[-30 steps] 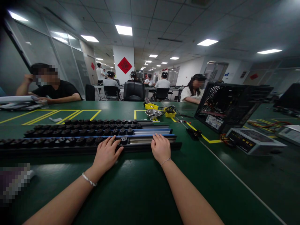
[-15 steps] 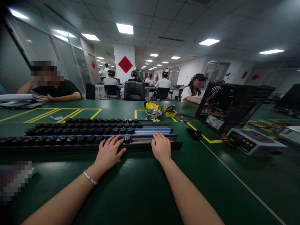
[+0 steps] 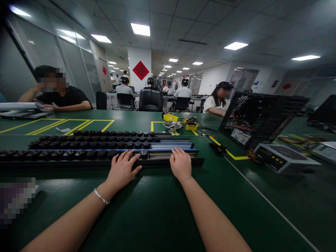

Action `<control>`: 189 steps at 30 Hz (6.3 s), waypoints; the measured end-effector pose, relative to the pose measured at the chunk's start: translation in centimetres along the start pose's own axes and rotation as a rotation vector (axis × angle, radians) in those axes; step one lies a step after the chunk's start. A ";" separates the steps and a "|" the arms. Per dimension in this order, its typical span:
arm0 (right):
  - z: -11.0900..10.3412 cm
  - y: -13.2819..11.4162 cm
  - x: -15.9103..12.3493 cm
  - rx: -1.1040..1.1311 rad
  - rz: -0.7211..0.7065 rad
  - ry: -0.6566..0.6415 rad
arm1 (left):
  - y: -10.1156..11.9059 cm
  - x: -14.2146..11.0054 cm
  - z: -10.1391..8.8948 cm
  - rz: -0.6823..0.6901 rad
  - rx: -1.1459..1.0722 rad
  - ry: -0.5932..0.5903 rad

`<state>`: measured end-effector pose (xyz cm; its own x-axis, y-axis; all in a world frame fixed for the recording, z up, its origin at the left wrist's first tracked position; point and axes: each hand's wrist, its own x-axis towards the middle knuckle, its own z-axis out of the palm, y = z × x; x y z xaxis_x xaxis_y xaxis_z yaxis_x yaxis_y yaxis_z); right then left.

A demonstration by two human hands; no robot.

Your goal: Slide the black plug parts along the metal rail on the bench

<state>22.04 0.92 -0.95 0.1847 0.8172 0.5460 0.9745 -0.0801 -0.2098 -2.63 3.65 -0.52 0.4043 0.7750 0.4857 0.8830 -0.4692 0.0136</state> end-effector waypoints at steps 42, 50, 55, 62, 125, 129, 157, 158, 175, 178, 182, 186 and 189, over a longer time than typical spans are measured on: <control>0.7 -9.8 0.5 0.221 0.057 -0.052 | 0.2 -0.2 0.3 0.008 -0.010 0.011; 0.4 -9.4 0.6 0.242 0.034 -0.035 | 0.1 -0.2 0.4 0.013 0.004 0.013; 0.3 -9.2 0.7 0.225 0.041 -0.037 | 0.2 -0.2 0.5 0.012 0.003 0.017; 0.3 -9.1 0.8 0.219 0.051 -0.035 | 0.2 -0.1 0.3 -0.002 -0.018 0.009; 0.4 -7.5 0.8 0.183 0.137 0.009 | 0.2 -0.1 0.3 0.018 0.010 0.032; 0.1 -7.6 0.8 0.172 0.135 0.005 | 0.1 -0.1 0.4 0.019 0.018 0.030; 0.1 -6.7 0.9 0.158 0.222 0.004 | 0.2 0.0 0.1 -0.010 -0.030 0.022; 0.1 -6.7 0.9 0.157 0.223 0.006 | 0.2 0.0 0.1 -0.011 -0.031 0.021; -0.4 -6.1 1.0 0.110 0.203 0.010 | 0.2 -0.1 0.2 0.000 -0.012 0.040; -0.3 -6.1 1.0 0.112 0.201 0.018 | 0.2 0.0 0.2 0.003 -0.018 0.036; -0.2 -6.0 1.1 0.121 0.206 0.019 | 0.2 0.0 0.1 -0.004 -0.030 0.029; -0.1 -5.7 1.1 0.133 0.207 0.023 | 0.2 0.0 0.2 -0.012 -0.039 0.025; 0.0 -5.6 1.1 0.125 0.206 0.029 | 0.1 0.0 0.2 -0.007 -0.037 0.029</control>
<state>16.79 2.26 0.82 0.3837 0.7739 0.5038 0.8926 -0.1709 -0.4173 -2.47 3.65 -0.69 0.3904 0.7663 0.5103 0.8764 -0.4791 0.0490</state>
